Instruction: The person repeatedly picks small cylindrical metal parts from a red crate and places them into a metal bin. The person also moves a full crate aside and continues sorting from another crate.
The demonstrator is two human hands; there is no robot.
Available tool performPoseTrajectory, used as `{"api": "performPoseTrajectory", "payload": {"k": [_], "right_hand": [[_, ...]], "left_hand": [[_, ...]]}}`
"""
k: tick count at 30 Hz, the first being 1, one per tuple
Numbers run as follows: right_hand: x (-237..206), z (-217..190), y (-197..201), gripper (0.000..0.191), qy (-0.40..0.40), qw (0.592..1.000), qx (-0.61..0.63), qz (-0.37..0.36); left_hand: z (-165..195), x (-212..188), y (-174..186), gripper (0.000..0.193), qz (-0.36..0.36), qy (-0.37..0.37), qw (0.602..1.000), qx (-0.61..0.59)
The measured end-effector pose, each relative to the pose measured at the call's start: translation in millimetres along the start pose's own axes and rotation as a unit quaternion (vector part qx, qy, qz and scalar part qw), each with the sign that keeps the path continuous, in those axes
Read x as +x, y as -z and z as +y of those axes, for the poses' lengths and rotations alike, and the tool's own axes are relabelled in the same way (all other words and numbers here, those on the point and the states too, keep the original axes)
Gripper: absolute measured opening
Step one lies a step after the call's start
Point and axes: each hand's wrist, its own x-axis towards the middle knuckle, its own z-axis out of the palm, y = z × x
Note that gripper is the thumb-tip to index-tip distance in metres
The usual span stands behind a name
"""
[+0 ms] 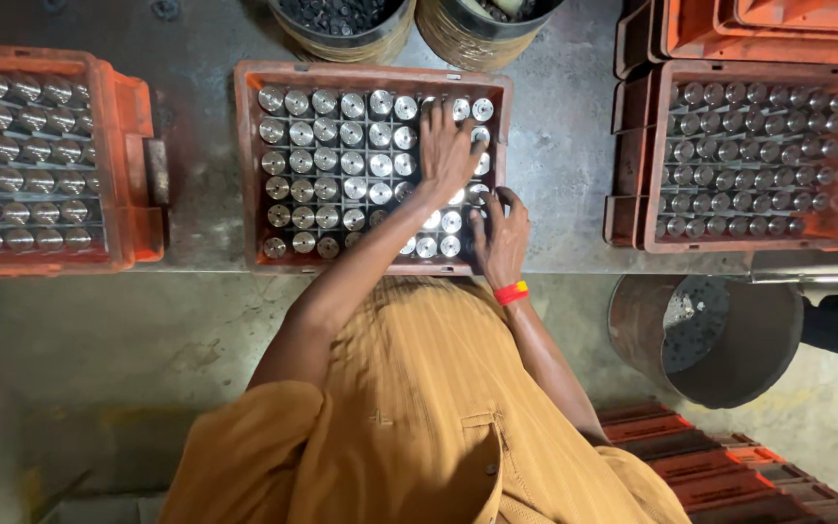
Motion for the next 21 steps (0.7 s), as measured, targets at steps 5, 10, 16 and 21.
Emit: {"api": "performPoseTrajectory", "payload": {"k": [5, 10, 16, 21], "right_hand": [[2.5, -0.1, -7.4, 0.038, 0.015, 1.000, -0.014, 0.020], [-4.9, 7.6, 5.9, 0.033, -0.063, 0.992, 0.109, 0.014], [-3.3, 13.4, 16.2, 0.023, -0.065, 0.985, 0.142, 0.074], [6.4, 20.1, 16.5, 0.027, -0.071, 0.985, 0.142, 0.063]], "left_hand": [[13.9, 15.2, 3.7, 0.036, 0.021, -0.044, 0.998, 0.046], [-19.2, 17.6, 40.9, 0.036, 0.015, -0.062, 0.976, -0.209], [-27.1, 8.6, 27.2, 0.039, 0.028, 0.010, 0.880, -0.475], [-26.5, -21.0, -3.6, 0.042, -0.004, 0.049, 0.937, -0.345]]}}
